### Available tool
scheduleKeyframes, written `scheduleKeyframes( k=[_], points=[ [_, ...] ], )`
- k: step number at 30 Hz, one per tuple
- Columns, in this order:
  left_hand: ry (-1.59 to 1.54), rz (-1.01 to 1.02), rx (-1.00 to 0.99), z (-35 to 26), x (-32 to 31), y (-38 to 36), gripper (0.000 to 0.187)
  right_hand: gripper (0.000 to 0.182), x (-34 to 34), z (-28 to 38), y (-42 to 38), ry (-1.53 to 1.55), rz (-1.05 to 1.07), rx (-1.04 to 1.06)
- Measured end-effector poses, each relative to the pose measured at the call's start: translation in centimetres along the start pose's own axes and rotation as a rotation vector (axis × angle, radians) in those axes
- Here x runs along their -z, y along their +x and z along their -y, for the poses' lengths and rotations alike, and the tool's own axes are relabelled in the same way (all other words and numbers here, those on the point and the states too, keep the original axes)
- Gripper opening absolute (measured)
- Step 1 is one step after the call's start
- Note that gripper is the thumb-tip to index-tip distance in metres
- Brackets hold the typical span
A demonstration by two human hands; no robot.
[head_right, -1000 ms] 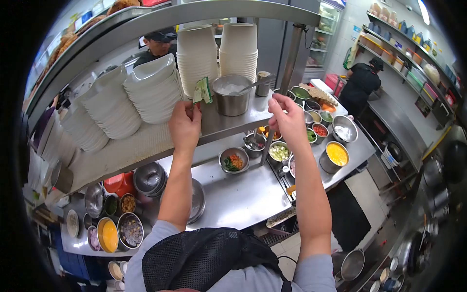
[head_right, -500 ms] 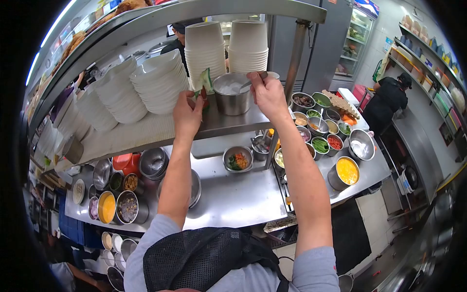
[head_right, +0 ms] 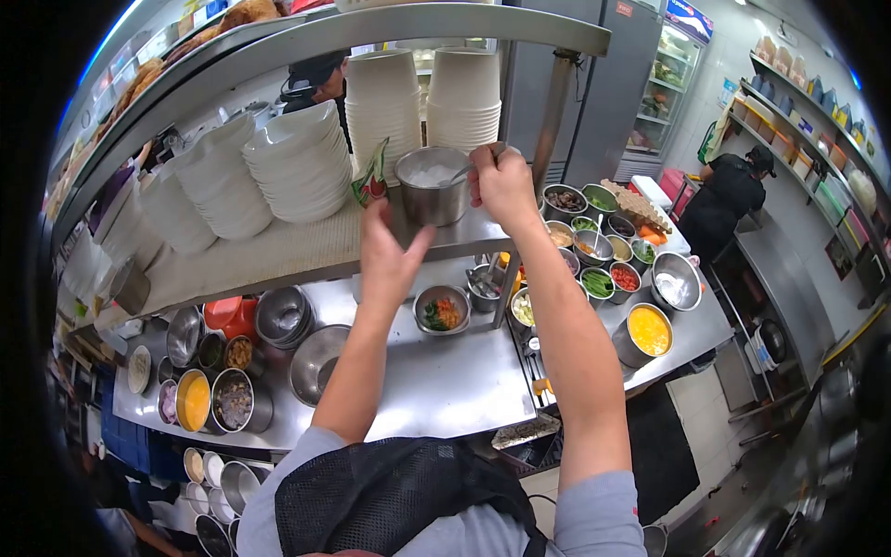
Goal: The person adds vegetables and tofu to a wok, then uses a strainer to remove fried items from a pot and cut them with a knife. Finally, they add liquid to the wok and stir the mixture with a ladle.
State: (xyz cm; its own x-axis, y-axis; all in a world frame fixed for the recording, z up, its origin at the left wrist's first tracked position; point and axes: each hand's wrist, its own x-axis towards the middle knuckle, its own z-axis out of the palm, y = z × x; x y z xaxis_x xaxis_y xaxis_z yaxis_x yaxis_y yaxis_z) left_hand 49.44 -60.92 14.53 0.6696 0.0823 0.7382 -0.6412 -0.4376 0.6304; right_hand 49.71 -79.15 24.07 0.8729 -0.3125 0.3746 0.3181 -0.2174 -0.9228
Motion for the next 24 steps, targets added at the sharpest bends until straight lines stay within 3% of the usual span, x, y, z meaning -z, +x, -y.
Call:
scheduleKeyframes(
  k=[2,6,9,14,20,24],
  points=[
    [0.057,0.067,-0.076,-0.7,-1.3,1.5,0.08,0.028,-0.2,0.0,-0.2,0.045,-0.046,-0.012],
    [-0.072,0.093,-0.063,-0.9,-2.6,2.9,0.089,0.027,0.3,0.2,-0.4,0.206,-0.148,0.006],
    [-0.122,0.105,-0.029,-0.7,-3.0,3.5,0.084,0.026,1.0,0.5,-0.8,0.291,-0.168,-0.001],
    [-0.183,0.058,-0.073,-0.4,-3.2,4.0,0.052,0.024,1.8,0.9,-1.8,0.36,-0.205,0.015],
    [-0.223,0.115,-0.075,0.2,-2.8,5.0,0.043,0.024,2.7,1.7,-3.2,0.435,-0.27,0.008],
    [-0.281,0.183,-0.029,0.3,-1.9,5.0,0.047,0.025,2.7,1.7,-4.0,0.471,-0.304,-0.005]
  ],
)
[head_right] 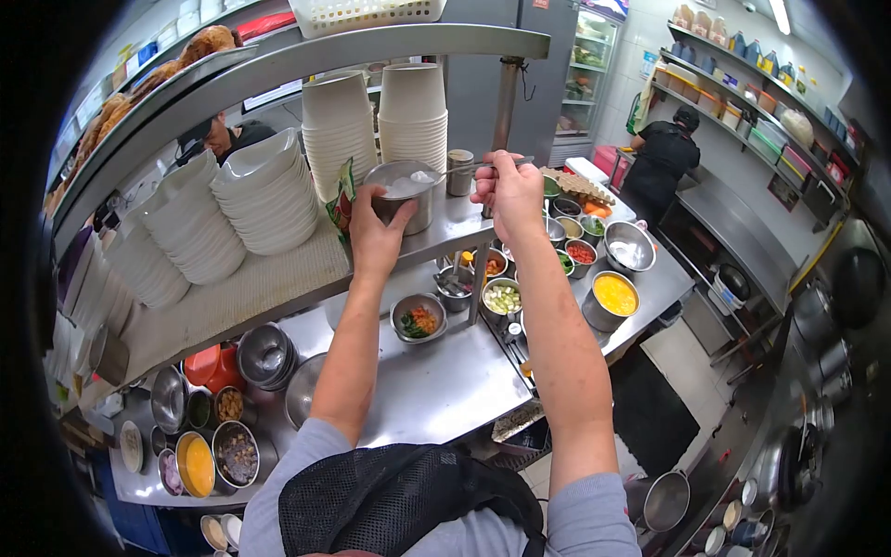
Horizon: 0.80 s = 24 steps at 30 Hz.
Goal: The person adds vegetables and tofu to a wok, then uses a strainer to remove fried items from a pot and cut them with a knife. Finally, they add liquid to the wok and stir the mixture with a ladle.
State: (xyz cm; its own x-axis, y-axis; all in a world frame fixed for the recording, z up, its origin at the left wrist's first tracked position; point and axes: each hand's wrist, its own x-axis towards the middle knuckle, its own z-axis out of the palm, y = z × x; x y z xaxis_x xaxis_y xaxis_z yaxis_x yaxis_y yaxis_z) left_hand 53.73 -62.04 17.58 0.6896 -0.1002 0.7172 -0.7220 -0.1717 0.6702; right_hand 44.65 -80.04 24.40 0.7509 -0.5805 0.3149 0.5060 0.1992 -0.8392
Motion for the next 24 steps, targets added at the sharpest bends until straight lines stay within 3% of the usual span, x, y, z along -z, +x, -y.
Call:
scheduleKeyframes(
  k=[5,10,16,24],
  points=[
    [-0.017,-0.095,-0.108,-1.4,2.4,-2.9,0.06,0.024,0.6,0.2,-1.9,0.063,-0.053,0.032],
    [-0.003,-0.002,-0.183,-0.4,5.1,-3.7,0.059,0.023,1.0,0.3,-3.2,0.032,-0.121,0.057],
    [0.068,0.174,-0.139,1.9,2.8,0.5,0.045,0.023,-2.3,-1.1,-1.5,-0.085,-0.119,0.063],
    [-0.055,0.158,-0.198,1.7,4.0,-0.2,0.027,0.027,-4.8,-1.7,-3.2,-0.405,-0.149,0.095]
  ],
)
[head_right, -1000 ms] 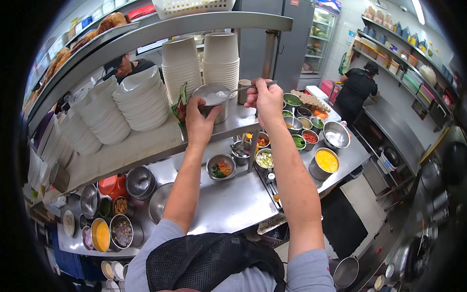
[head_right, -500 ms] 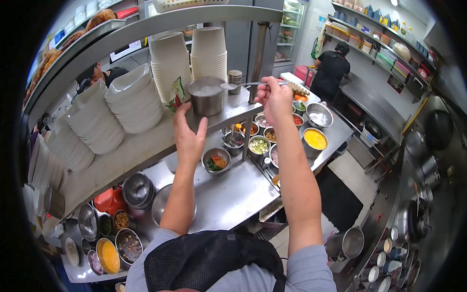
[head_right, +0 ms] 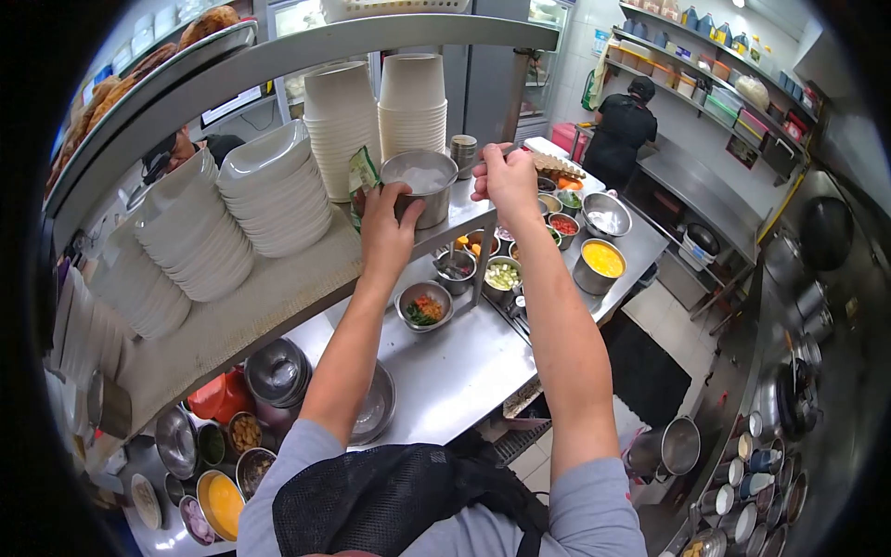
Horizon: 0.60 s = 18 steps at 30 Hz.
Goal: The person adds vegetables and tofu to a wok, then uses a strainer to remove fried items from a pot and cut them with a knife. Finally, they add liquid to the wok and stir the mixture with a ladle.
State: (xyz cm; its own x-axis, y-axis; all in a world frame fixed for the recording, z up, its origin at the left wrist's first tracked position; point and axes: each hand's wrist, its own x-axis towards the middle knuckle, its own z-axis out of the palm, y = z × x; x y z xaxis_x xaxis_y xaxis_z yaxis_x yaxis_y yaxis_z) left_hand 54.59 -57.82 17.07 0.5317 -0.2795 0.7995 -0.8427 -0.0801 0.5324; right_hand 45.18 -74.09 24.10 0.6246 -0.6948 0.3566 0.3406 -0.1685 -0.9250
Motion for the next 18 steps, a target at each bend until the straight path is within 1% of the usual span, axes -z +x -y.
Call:
scheduleKeyframes(
  k=[2,4,9,11,12,14,18],
  points=[
    [-0.089,-0.046,-0.004,-0.4,0.0,-0.2,0.026,0.028,0.0,0.2,-0.3,-0.048,-0.011,0.017],
    [-0.102,-0.046,-0.017,-0.6,0.1,-0.4,0.026,0.028,-0.1,0.4,-0.7,-0.102,0.04,-0.013],
    [-0.122,-0.057,-0.062,-0.6,0.2,-0.3,0.026,0.026,-0.4,-0.5,-0.9,-0.046,-0.006,-0.07],
    [-0.102,-0.06,-0.087,-0.1,0.0,-0.3,0.027,0.022,0.0,-0.7,-1.0,0.108,-0.054,-0.07],
    [-0.101,-0.063,-0.088,0.0,-0.1,-0.3,0.027,0.022,0.2,-0.4,-1.0,0.108,-0.051,-0.068],
    [-0.106,-0.042,-0.077,0.1,-0.2,-0.2,0.029,0.017,0.9,0.2,-1.2,0.252,-0.058,-0.113],
    [-0.065,-0.032,-0.075,0.1,-0.3,-0.2,0.031,0.016,2.0,0.4,-1.1,0.353,-0.093,-0.108]
  ],
)
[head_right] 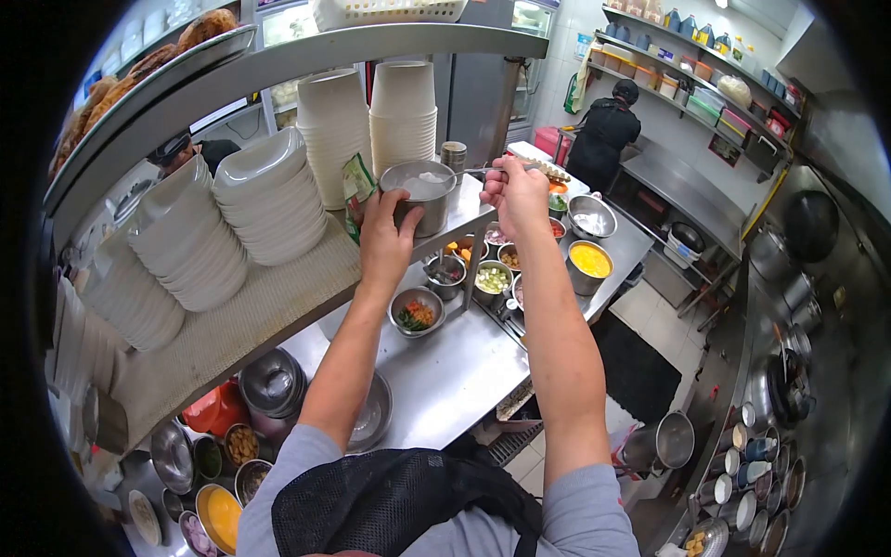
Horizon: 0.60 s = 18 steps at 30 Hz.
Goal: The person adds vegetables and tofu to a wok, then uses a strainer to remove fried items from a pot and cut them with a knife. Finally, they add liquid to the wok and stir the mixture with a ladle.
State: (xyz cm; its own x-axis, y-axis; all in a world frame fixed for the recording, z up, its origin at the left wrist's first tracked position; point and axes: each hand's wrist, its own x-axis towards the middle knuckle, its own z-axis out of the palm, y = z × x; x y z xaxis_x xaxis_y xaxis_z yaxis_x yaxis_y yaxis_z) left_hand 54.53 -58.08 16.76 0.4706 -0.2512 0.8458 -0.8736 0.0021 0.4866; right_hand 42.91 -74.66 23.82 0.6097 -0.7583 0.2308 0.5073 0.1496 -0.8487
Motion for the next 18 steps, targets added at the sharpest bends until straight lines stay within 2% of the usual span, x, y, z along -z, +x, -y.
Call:
scheduleKeyframes(
  k=[6,11,14,16,18],
  points=[
    [0.059,-0.009,-0.003,0.1,-0.4,0.1,0.033,0.016,1.1,-1.0,0.4,0.022,0.004,-0.015],
    [0.127,0.0,0.023,-0.6,0.2,-1.0,0.047,0.016,1.4,-0.7,-0.2,0.066,-0.025,-0.009],
    [-0.01,0.001,-0.005,-3.9,2.3,-3.5,0.056,0.015,2.6,0.6,-1.3,0.112,-0.038,0.055],
    [-0.075,0.002,-0.052,-5.8,3.2,-6.3,0.046,0.016,4.5,1.5,-3.0,0.136,-0.043,0.088],
    [-0.213,0.227,0.11,-5.5,3.2,-11.1,0.028,0.022,8.1,1.5,-5.2,0.064,-0.04,0.172]
  ],
)
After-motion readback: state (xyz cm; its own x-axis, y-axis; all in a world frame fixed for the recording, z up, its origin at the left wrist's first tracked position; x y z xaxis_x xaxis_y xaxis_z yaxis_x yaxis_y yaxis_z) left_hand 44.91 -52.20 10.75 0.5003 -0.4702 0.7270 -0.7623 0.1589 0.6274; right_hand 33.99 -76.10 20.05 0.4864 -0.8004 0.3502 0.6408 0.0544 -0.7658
